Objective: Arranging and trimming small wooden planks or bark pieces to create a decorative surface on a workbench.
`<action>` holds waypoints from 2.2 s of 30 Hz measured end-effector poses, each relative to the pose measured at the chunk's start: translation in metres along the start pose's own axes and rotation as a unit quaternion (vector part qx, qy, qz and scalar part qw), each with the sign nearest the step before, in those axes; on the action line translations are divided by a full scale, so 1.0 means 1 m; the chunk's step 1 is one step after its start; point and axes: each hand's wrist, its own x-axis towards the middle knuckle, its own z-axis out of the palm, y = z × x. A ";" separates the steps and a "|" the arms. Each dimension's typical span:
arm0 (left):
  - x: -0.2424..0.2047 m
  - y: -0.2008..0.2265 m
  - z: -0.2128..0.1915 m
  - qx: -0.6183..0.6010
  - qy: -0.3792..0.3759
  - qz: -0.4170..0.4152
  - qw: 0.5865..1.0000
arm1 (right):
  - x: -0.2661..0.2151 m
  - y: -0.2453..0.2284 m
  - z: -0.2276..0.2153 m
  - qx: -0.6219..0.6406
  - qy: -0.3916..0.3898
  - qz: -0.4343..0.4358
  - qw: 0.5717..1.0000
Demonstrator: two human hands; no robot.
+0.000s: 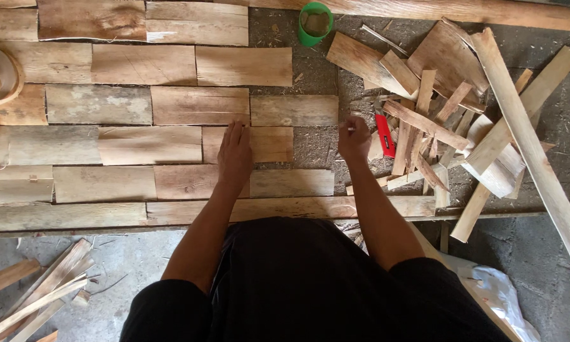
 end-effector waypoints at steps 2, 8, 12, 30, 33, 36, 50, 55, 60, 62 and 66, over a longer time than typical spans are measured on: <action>-0.013 0.005 -0.002 -0.009 0.010 0.008 1.000 | -0.023 -0.020 -0.021 0.011 -0.025 -0.011 1.000; -0.066 0.028 -0.014 -0.086 -0.030 0.037 0.995 | -0.098 -0.022 -0.071 0.019 -0.107 -0.103 0.989; -0.099 0.030 0.008 -0.051 -0.049 0.142 0.987 | -0.124 0.002 -0.096 -0.007 -0.101 -0.068 0.993; -0.115 0.067 0.011 -0.087 -0.095 0.140 0.982 | -0.065 0.053 -0.151 -0.266 0.060 0.070 0.960; -0.118 0.075 0.005 -0.094 -0.095 0.129 0.983 | -0.054 0.113 -0.143 -0.326 0.097 0.017 0.940; -0.119 0.081 0.001 -0.096 -0.103 0.124 0.982 | -0.047 0.146 -0.145 -0.318 0.065 0.039 0.945; -0.127 0.088 0.006 -0.096 -0.110 0.116 0.982 | -0.007 0.165 -0.197 -0.273 0.054 0.138 0.951; -0.129 0.088 0.006 -0.099 -0.111 0.111 0.983 | 0.008 0.176 -0.229 -0.161 0.175 0.071 0.969; -0.130 0.086 0.006 -0.101 -0.111 0.116 0.982 | 0.033 0.189 -0.247 0.121 0.245 0.182 0.945; -0.129 0.086 0.005 -0.104 -0.112 0.116 0.981 | 0.033 0.167 -0.254 0.123 0.236 0.221 0.939; -0.130 0.086 0.004 -0.108 -0.110 0.116 0.981 | 0.040 0.262 -0.241 -0.244 0.352 -0.061 0.902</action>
